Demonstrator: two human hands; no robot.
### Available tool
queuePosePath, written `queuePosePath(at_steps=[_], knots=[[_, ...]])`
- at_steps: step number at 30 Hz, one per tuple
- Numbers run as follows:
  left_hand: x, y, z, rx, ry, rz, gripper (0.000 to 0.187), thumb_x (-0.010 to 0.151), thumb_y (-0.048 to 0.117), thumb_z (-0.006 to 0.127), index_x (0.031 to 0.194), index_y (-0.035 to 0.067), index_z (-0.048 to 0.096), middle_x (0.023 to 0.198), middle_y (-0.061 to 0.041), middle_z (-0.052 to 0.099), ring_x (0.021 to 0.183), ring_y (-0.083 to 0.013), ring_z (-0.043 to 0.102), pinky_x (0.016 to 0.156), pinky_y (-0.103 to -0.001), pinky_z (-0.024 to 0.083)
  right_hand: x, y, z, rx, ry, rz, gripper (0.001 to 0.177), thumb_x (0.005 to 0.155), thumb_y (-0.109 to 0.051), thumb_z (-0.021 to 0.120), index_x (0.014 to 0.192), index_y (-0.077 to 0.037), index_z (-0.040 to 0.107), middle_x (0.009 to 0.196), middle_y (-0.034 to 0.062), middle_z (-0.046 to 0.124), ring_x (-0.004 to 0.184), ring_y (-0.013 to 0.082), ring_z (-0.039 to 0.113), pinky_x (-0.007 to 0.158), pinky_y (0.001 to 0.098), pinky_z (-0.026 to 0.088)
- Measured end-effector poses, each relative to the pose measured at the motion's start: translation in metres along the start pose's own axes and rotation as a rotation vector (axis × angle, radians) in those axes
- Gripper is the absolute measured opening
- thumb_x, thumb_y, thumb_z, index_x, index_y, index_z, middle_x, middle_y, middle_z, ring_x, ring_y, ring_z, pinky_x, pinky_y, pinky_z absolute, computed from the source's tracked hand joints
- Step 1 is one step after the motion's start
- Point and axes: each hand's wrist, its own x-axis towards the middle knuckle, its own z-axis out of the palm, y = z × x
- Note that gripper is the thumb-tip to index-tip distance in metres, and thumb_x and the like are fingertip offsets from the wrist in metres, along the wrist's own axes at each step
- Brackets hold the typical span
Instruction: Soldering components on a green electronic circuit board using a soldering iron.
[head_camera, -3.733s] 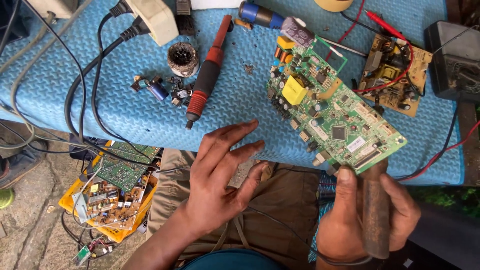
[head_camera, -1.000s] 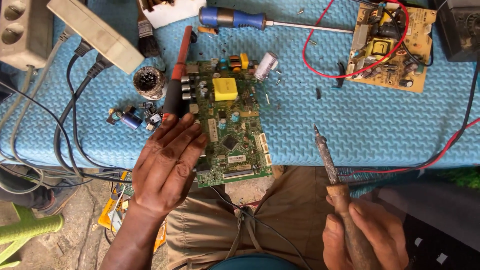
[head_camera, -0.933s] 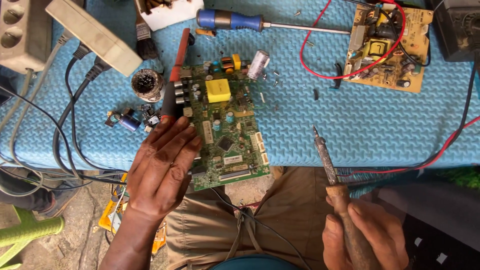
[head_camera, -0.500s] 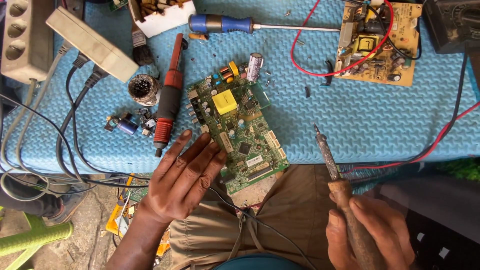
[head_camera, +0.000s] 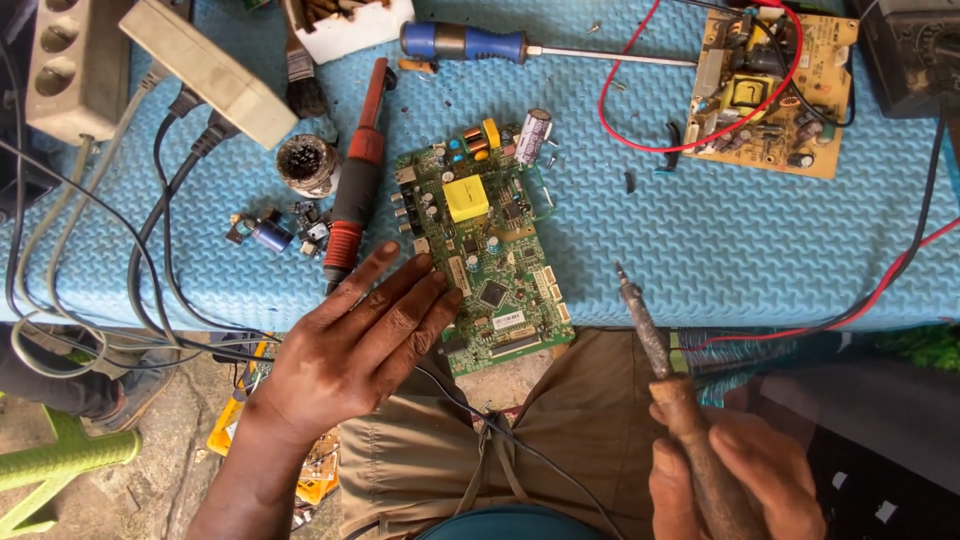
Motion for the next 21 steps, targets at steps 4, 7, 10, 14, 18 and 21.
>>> queuePosePath(at_steps=[4,7,10,14,18,21], knots=[[-0.005,0.001,-0.003,0.039,-0.028,-0.028,0.028,0.109,0.003,0.051,0.135,-0.001,0.062,0.133,-0.014,0.067,0.127,-0.0329,0.067,0.113,-0.053,0.049,0.011,-0.017,-0.005,-0.06,-0.131,-0.038,0.037,0.092,-0.01,0.072,0.126,-0.013,0.056,0.113,0.0154,0.076,0.101,0.0164,0.078,0.103,0.0264,0.058],[-0.004,0.005,-0.001,0.011,0.001,-0.083,0.025,0.108,0.006,0.056,0.132,0.003,0.066,0.132,-0.012,0.068,0.129,-0.0334,0.065,0.112,-0.053,0.051,0.019,-0.037,-0.001,-0.094,-0.205,-0.013,0.043,0.088,-0.008,0.078,0.124,-0.016,0.057,0.116,0.0127,0.074,0.095,0.0105,0.08,0.093,0.0208,0.061],[-0.003,0.01,0.001,-0.042,0.001,-0.116,0.026,0.107,0.003,0.057,0.131,-0.002,0.065,0.129,-0.016,0.068,0.127,-0.0337,0.067,0.113,-0.054,0.049,0.017,-0.038,0.006,-0.177,-0.208,0.046,0.039,0.084,-0.012,0.083,0.117,-0.02,0.062,0.109,0.0034,0.076,0.092,0.0065,0.079,0.096,0.021,0.057],[-0.009,0.014,0.004,-0.108,-0.033,-0.157,0.03,0.11,0.006,0.048,0.136,-0.002,0.06,0.139,-0.019,0.062,0.134,-0.0363,0.06,0.118,-0.054,0.044,0.013,-0.04,0.024,-0.013,-0.049,0.139,0.032,0.087,-0.003,0.075,0.114,-0.011,0.06,0.112,0.0195,0.069,0.089,0.0218,0.084,0.078,0.0225,0.065],[-0.009,0.019,0.001,-0.179,-0.057,-0.234,0.032,0.11,0.006,0.045,0.139,0.001,0.059,0.144,-0.017,0.059,0.139,-0.0354,0.056,0.12,-0.056,0.041,0.013,-0.042,0.027,0.014,-0.058,0.197,0.034,0.089,-0.003,0.071,0.121,-0.007,0.059,0.115,0.0212,0.068,0.091,0.025,0.084,0.082,0.0258,0.068],[-0.009,0.025,-0.005,-0.257,-0.065,-0.322,0.038,0.11,0.007,0.04,0.146,0.002,0.052,0.149,-0.018,0.055,0.145,-0.0388,0.051,0.122,-0.059,0.037,0.011,-0.027,0.029,-0.013,-0.065,0.092,0.035,0.088,-0.003,0.072,0.12,0.0,0.058,0.11,0.0228,0.07,0.09,0.0262,0.083,0.082,0.0277,0.068]])
